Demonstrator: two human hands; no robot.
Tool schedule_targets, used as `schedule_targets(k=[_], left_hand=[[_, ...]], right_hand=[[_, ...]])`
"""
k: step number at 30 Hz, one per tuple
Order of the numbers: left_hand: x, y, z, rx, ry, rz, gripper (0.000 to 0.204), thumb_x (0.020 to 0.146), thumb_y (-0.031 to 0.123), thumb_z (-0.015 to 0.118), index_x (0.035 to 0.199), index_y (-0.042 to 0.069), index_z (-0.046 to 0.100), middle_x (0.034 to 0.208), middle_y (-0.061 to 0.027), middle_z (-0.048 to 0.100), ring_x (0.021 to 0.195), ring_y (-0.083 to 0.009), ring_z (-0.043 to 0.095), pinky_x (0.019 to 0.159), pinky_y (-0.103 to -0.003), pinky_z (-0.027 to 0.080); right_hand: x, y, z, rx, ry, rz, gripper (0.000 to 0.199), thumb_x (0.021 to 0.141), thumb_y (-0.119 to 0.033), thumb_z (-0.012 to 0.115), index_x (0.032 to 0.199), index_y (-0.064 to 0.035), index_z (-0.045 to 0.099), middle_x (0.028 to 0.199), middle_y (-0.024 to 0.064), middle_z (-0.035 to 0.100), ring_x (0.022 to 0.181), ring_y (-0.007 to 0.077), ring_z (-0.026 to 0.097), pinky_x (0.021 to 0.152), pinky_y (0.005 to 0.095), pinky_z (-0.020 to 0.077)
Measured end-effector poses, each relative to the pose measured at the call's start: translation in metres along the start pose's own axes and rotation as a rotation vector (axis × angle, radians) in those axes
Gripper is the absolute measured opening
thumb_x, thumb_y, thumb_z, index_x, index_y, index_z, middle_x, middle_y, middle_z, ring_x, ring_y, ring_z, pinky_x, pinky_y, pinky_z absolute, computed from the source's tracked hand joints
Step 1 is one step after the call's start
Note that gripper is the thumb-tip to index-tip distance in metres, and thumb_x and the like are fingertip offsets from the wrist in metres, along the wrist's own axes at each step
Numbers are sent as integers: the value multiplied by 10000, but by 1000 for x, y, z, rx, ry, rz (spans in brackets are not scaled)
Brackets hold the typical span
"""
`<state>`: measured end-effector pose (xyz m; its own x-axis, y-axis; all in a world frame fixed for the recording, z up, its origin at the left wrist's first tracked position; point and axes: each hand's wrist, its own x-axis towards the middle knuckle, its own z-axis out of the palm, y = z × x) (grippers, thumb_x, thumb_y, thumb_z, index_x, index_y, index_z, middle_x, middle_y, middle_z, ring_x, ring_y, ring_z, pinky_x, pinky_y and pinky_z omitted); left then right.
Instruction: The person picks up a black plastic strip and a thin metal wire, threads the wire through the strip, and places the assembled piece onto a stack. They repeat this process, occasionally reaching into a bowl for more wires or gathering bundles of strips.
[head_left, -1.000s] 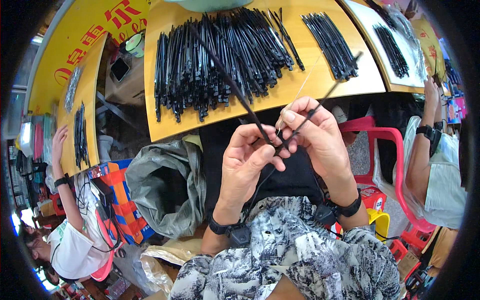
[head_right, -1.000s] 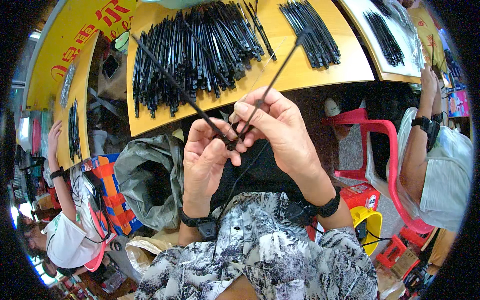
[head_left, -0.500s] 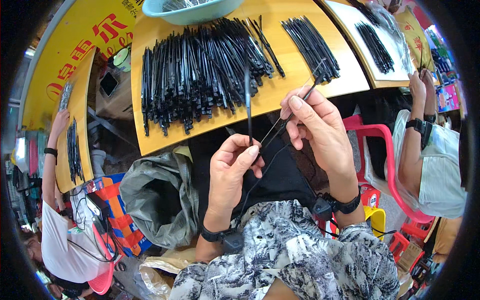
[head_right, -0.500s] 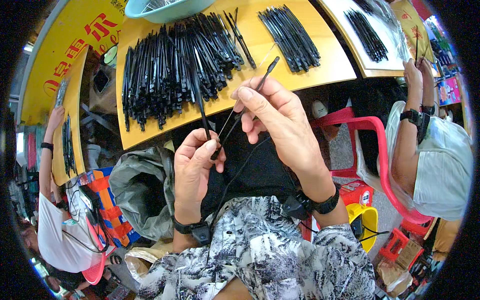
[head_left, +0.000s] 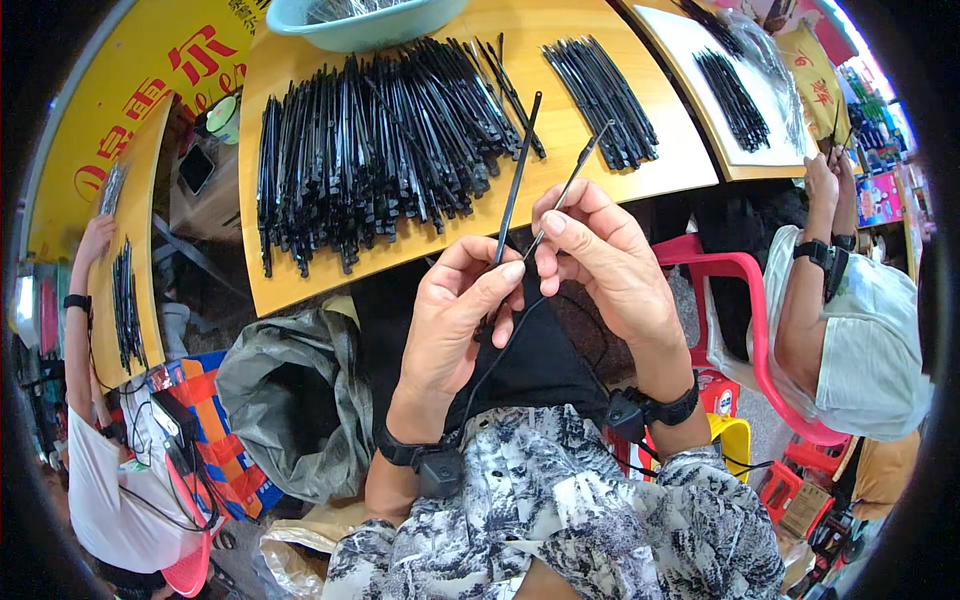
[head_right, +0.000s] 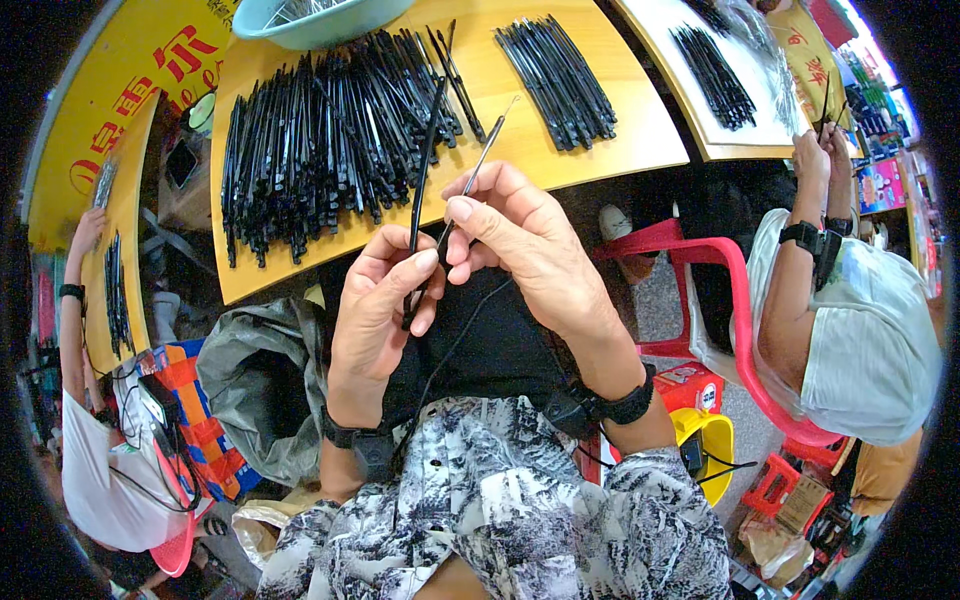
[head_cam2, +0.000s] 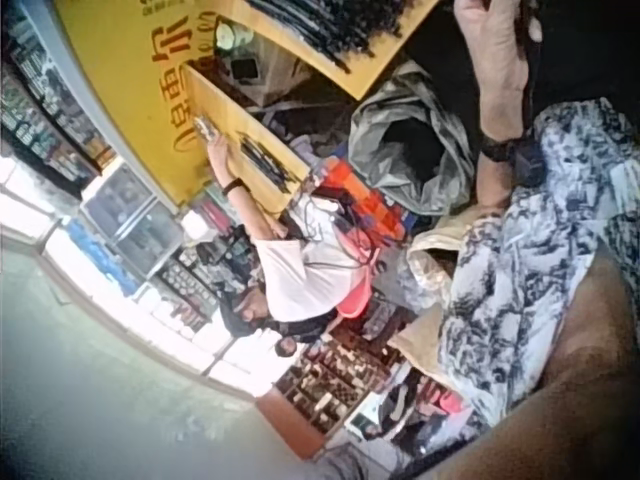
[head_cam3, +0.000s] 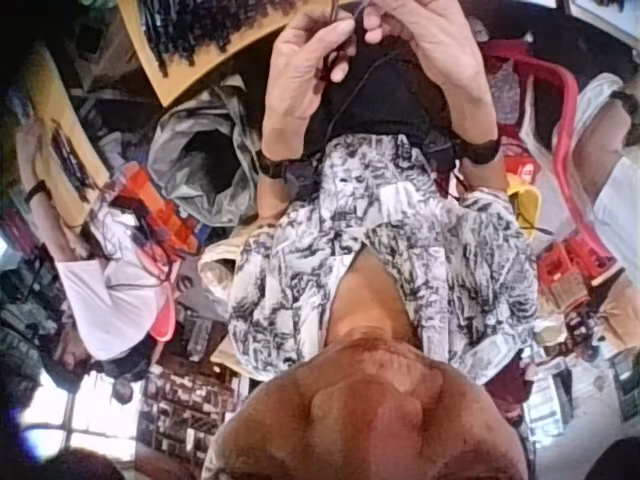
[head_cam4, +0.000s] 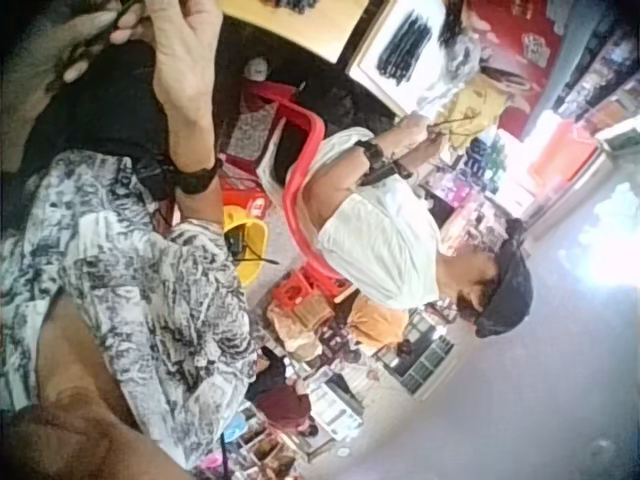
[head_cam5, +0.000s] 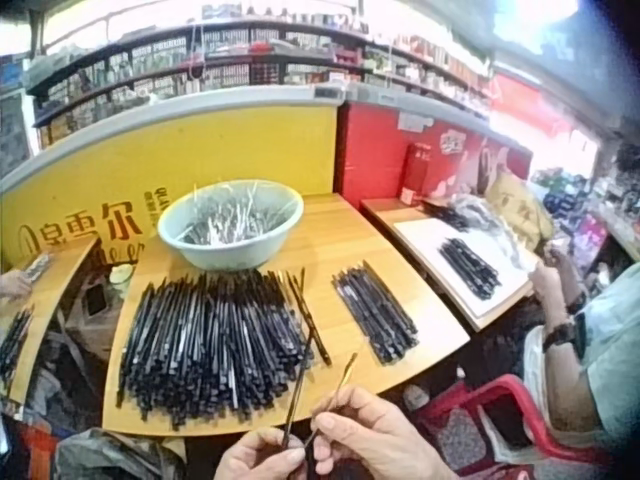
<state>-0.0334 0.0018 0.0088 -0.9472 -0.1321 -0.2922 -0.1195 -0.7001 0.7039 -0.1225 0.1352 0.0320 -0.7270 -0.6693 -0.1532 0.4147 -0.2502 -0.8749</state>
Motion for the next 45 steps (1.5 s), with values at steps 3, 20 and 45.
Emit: schedule_targets(k=[3,20,45], left_hand=[[2,0,2,20,10,20,131,833,84,602,937,16,561,754,-19,575,602,-47,524,406,-155,388],[22,-25,15,-18,118,82,178,859,101,578,981,-30,577,763,-53,598,590,-75,537,487,-184,441],[15,-18,-5,112,-52,-32,348,947,213,408,1173,-35,501,998,-135,598,848,-193,615,745,-292,504]], right_hand=[[1,2,-2,-41,7,-8,161,886,-138,544,990,-27,490,817,25,537,688,73,546,596,201,484],[8,7,2,-303,194,-94,217,862,-86,555,1057,6,540,726,2,555,571,21,497,476,166,403],[115,-20,-32,-1506,455,-207,239,766,-255,640,853,-39,584,772,173,620,750,335,606,680,407,478]])
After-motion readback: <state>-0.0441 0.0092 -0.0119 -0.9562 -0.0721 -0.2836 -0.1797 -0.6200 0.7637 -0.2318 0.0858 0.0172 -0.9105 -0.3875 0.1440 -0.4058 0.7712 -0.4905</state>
